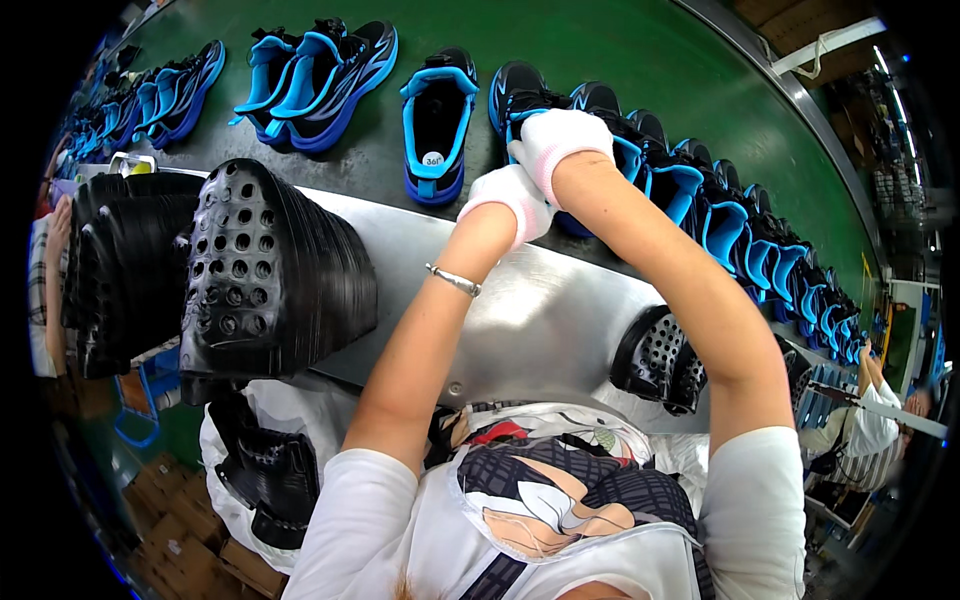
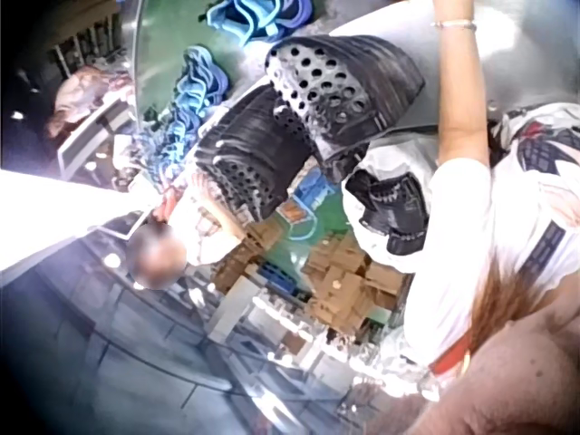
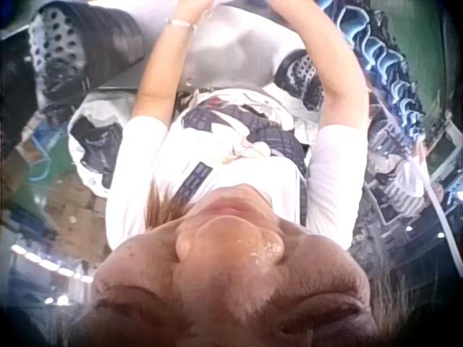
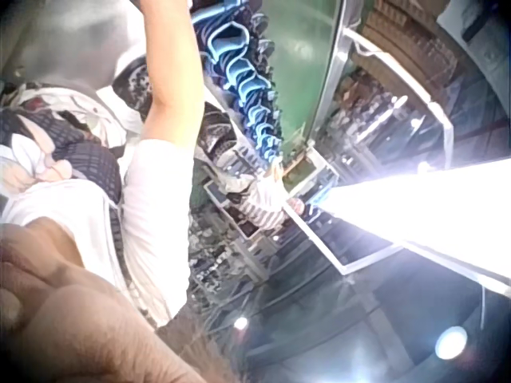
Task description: The person picks up shoe components and finished shoes from an assembly line, turning them over by hand and placing some into a large bag.
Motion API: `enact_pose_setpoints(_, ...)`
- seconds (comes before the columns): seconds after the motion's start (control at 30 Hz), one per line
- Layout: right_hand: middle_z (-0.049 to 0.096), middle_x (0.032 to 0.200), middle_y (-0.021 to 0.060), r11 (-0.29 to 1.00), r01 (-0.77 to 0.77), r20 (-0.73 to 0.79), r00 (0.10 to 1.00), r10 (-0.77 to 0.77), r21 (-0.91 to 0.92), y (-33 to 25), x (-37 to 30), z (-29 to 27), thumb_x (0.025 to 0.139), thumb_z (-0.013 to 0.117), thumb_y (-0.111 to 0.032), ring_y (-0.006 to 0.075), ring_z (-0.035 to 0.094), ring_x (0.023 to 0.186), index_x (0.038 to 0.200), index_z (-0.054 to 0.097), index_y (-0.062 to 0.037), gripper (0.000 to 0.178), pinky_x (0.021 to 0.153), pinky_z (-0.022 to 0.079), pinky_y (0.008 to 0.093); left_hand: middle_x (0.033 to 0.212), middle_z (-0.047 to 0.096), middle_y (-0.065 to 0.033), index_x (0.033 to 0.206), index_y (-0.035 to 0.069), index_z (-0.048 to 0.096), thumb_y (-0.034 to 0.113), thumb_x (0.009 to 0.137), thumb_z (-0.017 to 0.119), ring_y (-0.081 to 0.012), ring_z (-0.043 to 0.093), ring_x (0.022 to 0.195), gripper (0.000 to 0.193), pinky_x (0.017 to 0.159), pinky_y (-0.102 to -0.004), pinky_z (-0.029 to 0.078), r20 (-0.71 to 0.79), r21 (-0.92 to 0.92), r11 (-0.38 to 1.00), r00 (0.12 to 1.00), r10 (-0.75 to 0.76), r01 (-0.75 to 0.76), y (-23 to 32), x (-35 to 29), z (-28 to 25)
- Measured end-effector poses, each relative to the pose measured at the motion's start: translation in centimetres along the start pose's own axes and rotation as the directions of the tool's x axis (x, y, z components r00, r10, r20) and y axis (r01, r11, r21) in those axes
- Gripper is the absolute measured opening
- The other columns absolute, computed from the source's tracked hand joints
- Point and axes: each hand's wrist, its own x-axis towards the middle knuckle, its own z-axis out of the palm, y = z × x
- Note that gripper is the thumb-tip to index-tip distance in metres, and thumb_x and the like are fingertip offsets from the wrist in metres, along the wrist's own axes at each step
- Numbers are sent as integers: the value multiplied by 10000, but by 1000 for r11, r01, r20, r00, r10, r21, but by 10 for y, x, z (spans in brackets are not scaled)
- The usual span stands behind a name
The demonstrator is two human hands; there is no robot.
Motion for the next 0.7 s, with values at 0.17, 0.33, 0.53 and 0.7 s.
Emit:
enact_pose_setpoints(0.17, 700, 1022, 194, 995, -20, -5, 1000, 20, 94, 10, 20, 17, 922, 537, -399, 361, 667, 969, 991, 730, -48, 406, 871, 520, 429, 1118, 683, -190, 1026, 89, 742, 217, 843, 570, -350, 654, 1055, 282, 896, -399, 528, 94, 202, 975, 993, 73, -90, -1, 10, -3)
enact_pose_setpoints(0.33, 682, 1126, 178, 1000, -22, -12, 1000, 22, -8, 9, 40, 27, 945, 520, -291, 339, 661, 1041, 1080, 716, -74, 322, 898, 529, 416, 1083, 692, -194, 1035, 66, 725, 352, 835, 610, -361, 653, 1024, 368, 878, -377, 520, 129, 128, 991, 990, -60, 43, -2, 17, -7)
enact_pose_setpoints(0.53, 698, 1069, 177, 999, 14, -36, 999, -12, 51, 12, 30, 21, 926, 524, -302, 337, 668, 1017, 1045, 730, -95, 315, 881, 528, 421, 1104, 690, -177, 1030, 87, 740, 253, 813, 584, -334, 664, 1043, 315, 883, -389, 534, 89, 247, 969, 996, -18, -5, 10, 4, -19)
enact_pose_setpoints(0.7, 709, 1052, 172, 995, 96, -14, 995, -96, -21, 9, 16, 13, 915, 526, -231, 326, 688, 990, 1036, 727, -76, 282, 858, 541, 415, 1113, 687, -171, 1035, 88, 739, 314, 833, 594, -343, 657, 1051, 336, 894, -386, 525, 43, 261, 965, 998, -38, 25, -4, 13, -5)
